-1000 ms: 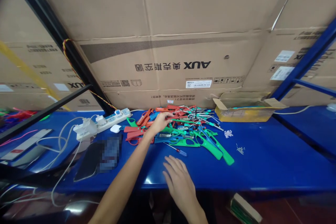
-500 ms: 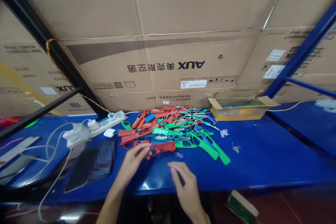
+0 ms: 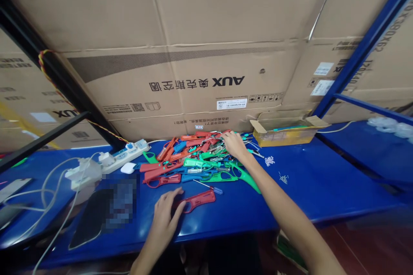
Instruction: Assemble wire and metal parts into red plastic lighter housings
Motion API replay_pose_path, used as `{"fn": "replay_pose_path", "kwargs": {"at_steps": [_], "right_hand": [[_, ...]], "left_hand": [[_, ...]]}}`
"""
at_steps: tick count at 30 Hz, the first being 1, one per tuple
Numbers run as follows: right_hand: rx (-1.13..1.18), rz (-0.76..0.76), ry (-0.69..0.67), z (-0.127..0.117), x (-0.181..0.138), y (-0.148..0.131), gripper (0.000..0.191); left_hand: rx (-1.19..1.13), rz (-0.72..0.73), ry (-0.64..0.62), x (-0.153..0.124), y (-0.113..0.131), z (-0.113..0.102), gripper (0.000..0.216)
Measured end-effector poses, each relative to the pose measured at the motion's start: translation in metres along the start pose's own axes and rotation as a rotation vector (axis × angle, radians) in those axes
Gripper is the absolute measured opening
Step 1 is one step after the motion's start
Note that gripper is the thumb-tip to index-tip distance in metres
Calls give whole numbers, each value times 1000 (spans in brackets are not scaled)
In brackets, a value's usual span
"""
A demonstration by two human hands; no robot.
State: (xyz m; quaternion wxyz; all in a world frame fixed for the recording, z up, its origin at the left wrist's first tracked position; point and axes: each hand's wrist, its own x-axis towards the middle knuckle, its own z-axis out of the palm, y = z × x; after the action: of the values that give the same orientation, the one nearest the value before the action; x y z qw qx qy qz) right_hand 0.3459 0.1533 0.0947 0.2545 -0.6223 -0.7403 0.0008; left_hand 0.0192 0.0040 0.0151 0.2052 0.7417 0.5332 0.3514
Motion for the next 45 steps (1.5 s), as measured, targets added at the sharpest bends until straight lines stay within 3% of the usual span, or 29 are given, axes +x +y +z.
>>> {"fn": "replay_pose_path", "kwargs": {"at_steps": [3, 7, 14, 17, 22, 25, 29, 34, 39, 45], "right_hand": [[-27, -9, -65, 11, 19, -8, 35], [50, 5, -76, 1, 31, -15, 30], [482, 7, 157, -51, 39, -42, 27], [752, -26, 211, -52, 17, -73, 38], [1098, -1, 160, -22, -46, -132, 43], [1209, 34, 106, -8, -80, -161, 38], [1309, 119, 28, 3, -114, -182, 34], [1294, 218, -36, 18, -145, -186, 33], [1223, 331, 71, 31, -163, -161, 57], [1180, 365, -16, 33, -170, -131, 35]], "left_hand": [[-5, -16, 28, -2, 0, 2, 35], [-47, -25, 53, -1, 2, 2, 33], [-143, -25, 64, -3, 4, 0, 30], [-200, -67, 161, -4, 9, -3, 29], [-379, -92, 348, 1, 35, -22, 37], [-433, -35, 251, 6, 55, -41, 47], [-254, 34, 153, 6, 68, -55, 42], [-278, -70, 1, -4, 55, -47, 30], [-212, -59, 52, -10, 29, -44, 23], [-30, 33, 18, -5, 4, -47, 20]]}}
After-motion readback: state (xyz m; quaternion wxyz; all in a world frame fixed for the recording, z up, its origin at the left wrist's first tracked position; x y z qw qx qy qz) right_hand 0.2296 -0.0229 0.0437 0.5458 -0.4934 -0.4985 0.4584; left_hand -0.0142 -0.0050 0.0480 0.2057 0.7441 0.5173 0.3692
